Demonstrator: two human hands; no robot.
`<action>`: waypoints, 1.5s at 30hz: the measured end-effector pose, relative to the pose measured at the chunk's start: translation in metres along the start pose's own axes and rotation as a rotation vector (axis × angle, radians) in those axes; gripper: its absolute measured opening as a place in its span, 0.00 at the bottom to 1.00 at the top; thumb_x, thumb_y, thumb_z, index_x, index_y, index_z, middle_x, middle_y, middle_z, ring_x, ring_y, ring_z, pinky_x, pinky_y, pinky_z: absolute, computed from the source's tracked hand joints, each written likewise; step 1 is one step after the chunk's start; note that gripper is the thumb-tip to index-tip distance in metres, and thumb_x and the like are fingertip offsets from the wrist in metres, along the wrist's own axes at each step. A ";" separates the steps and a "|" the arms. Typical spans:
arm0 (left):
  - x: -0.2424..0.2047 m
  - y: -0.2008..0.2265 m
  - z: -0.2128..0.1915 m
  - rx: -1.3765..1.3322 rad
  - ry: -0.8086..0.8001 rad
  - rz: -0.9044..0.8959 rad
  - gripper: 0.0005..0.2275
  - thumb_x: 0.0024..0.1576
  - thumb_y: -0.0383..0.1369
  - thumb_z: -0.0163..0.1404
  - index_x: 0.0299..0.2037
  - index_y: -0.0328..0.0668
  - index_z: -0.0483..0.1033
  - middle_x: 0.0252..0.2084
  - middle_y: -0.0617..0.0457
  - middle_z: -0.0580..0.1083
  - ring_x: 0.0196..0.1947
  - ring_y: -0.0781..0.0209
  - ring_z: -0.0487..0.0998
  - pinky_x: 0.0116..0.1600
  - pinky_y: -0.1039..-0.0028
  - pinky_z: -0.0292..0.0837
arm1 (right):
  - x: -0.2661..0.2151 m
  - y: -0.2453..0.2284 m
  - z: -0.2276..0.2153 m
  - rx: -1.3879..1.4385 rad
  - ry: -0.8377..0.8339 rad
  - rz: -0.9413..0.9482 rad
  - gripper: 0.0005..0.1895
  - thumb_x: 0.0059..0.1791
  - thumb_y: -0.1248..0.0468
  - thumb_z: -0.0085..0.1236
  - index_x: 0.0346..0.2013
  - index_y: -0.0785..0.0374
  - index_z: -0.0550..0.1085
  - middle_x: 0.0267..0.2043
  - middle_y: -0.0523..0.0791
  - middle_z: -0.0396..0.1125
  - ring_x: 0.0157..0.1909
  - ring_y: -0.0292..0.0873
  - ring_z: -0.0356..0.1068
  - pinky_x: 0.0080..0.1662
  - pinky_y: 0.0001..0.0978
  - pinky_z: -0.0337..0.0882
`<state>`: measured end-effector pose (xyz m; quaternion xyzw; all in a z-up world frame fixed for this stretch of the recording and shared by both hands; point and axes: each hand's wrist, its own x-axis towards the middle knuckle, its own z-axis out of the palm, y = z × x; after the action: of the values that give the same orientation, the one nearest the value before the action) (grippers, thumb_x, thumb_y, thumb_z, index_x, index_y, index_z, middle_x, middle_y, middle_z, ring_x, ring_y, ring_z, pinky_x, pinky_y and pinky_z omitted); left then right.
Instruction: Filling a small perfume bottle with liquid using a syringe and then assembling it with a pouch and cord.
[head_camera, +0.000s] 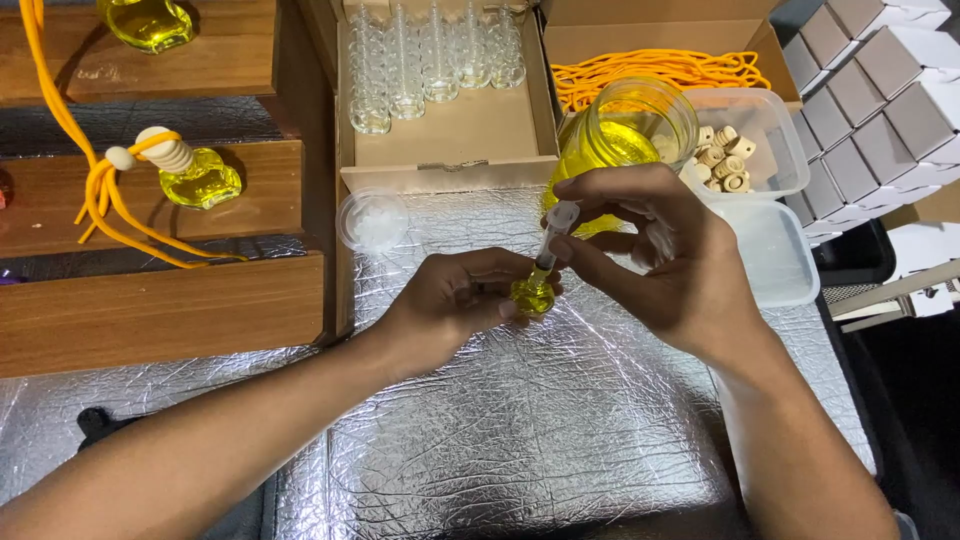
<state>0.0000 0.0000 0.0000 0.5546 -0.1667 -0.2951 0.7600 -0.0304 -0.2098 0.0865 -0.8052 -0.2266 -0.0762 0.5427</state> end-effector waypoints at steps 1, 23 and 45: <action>0.000 0.000 0.000 0.000 0.000 0.001 0.15 0.55 0.19 0.55 0.53 0.26 0.76 0.51 0.38 0.81 0.45 0.47 0.84 0.48 0.66 0.84 | 0.000 0.001 0.000 0.000 0.000 0.000 0.22 0.50 0.76 0.61 0.57 0.66 0.66 0.59 0.54 0.68 0.56 0.49 0.76 0.55 0.32 0.83; 0.000 0.000 0.000 -0.006 0.001 -0.002 0.15 0.54 0.16 0.54 0.53 0.27 0.76 0.52 0.38 0.81 0.47 0.46 0.84 0.48 0.66 0.85 | 0.001 0.001 0.001 -0.018 0.010 -0.016 0.22 0.50 0.76 0.62 0.56 0.66 0.66 0.57 0.53 0.69 0.56 0.47 0.76 0.55 0.31 0.83; 0.000 -0.003 -0.001 0.024 -0.004 0.007 0.16 0.55 0.18 0.54 0.54 0.29 0.76 0.53 0.39 0.80 0.47 0.47 0.85 0.49 0.67 0.85 | 0.000 0.001 0.002 -0.006 0.014 -0.012 0.22 0.50 0.76 0.62 0.55 0.65 0.66 0.57 0.53 0.69 0.57 0.47 0.75 0.55 0.29 0.82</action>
<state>0.0004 0.0001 -0.0030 0.5626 -0.1738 -0.2914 0.7539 -0.0300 -0.2087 0.0849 -0.8050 -0.2272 -0.0857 0.5412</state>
